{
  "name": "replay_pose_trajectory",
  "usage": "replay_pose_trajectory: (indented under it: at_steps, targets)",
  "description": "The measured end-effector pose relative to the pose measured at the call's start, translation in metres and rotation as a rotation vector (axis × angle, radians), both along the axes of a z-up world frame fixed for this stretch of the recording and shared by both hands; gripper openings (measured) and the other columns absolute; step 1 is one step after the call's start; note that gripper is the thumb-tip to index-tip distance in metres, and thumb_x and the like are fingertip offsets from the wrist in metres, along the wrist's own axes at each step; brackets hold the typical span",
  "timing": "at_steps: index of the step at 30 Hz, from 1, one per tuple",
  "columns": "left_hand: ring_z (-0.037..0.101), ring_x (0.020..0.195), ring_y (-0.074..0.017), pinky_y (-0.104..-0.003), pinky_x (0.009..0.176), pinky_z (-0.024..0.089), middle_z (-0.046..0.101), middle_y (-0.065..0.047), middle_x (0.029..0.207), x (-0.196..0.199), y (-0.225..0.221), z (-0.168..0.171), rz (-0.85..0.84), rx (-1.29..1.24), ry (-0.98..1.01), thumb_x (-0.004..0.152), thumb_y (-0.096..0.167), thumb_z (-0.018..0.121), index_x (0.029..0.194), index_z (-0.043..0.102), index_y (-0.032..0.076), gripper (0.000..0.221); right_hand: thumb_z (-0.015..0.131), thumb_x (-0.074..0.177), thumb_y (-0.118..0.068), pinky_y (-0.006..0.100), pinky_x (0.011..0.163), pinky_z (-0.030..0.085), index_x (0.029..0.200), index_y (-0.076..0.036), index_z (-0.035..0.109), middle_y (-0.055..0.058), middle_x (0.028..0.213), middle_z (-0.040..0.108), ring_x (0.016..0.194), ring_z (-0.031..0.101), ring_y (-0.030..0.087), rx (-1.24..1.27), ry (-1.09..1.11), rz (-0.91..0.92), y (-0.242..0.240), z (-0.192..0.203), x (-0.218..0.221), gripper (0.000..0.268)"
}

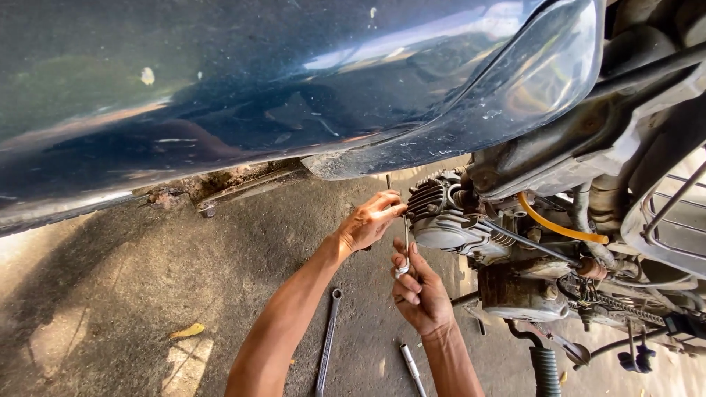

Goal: Loosening various bolts on a motorcycle engine using different types of wrenches

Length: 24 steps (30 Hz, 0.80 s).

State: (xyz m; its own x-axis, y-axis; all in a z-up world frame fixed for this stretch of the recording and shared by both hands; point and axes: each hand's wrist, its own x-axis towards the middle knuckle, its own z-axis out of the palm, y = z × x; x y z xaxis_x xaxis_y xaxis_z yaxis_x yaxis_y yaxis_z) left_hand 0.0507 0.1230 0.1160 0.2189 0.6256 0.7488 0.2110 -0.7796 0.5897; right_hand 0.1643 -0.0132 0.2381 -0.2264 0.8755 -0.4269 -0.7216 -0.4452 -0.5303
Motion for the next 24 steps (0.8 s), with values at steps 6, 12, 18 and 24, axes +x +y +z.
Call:
replay_pose_trajectory:
  at_steps: [6, 12, 18, 24]
  targets:
    - [0.057, 0.128, -0.0296, -0.038, 0.106, 0.052, 0.059, -0.007, 0.114, 0.011, 0.012, -0.023, 0.041, 0.094, 0.02, 0.095, 0.0, 0.06, 0.124, 0.066, 0.012, 0.032, 0.052, 0.106, -0.012, 0.006, 0.038, 0.035, 0.13, 0.001, 0.056, 0.002, 0.093, 0.063, 0.056, 0.049, 0.001, -0.074, 0.151, -0.148, 0.028, 0.033, -0.025, 0.027]
    - [0.057, 0.129, -0.0305, -0.038, 0.107, 0.052, 0.06, -0.009, 0.117, 0.012, 0.011, -0.02, 0.035, 0.105, 0.014, 0.09, -0.003, 0.061, 0.122, 0.068, 0.008, 0.034, 0.056, 0.106, -0.012, 0.004, 0.043, 0.037, 0.115, -0.003, 0.067, 0.002, 0.1, 0.075, 0.063, 0.053, 0.004, -0.055, 0.129, -0.213, 0.033, 0.025, -0.033, 0.017]
    - [0.061, 0.122, -0.029, -0.039, 0.104, 0.053, 0.062, -0.008, 0.113, 0.012, 0.01, -0.023, 0.001, 0.057, -0.008, 0.101, 0.009, 0.057, 0.128, 0.066, 0.011, 0.029, 0.056, 0.107, -0.017, 0.007, 0.04, 0.034, 0.111, -0.006, 0.062, 0.0, 0.085, 0.061, 0.059, 0.048, 0.004, -0.054, 0.005, -0.161, 0.023, 0.027, -0.034, 0.013]
    - [0.067, 0.112, -0.0278, -0.039, 0.097, 0.056, 0.067, -0.007, 0.112, 0.017, 0.01, -0.031, -0.046, -0.052, -0.019, 0.105, 0.017, 0.053, 0.133, 0.063, 0.015, 0.03, 0.057, 0.106, -0.017, 0.008, 0.04, 0.034, 0.111, -0.004, 0.062, 0.002, 0.085, 0.059, 0.06, 0.048, 0.006, -0.051, -0.024, -0.171, 0.025, 0.037, -0.035, 0.015]
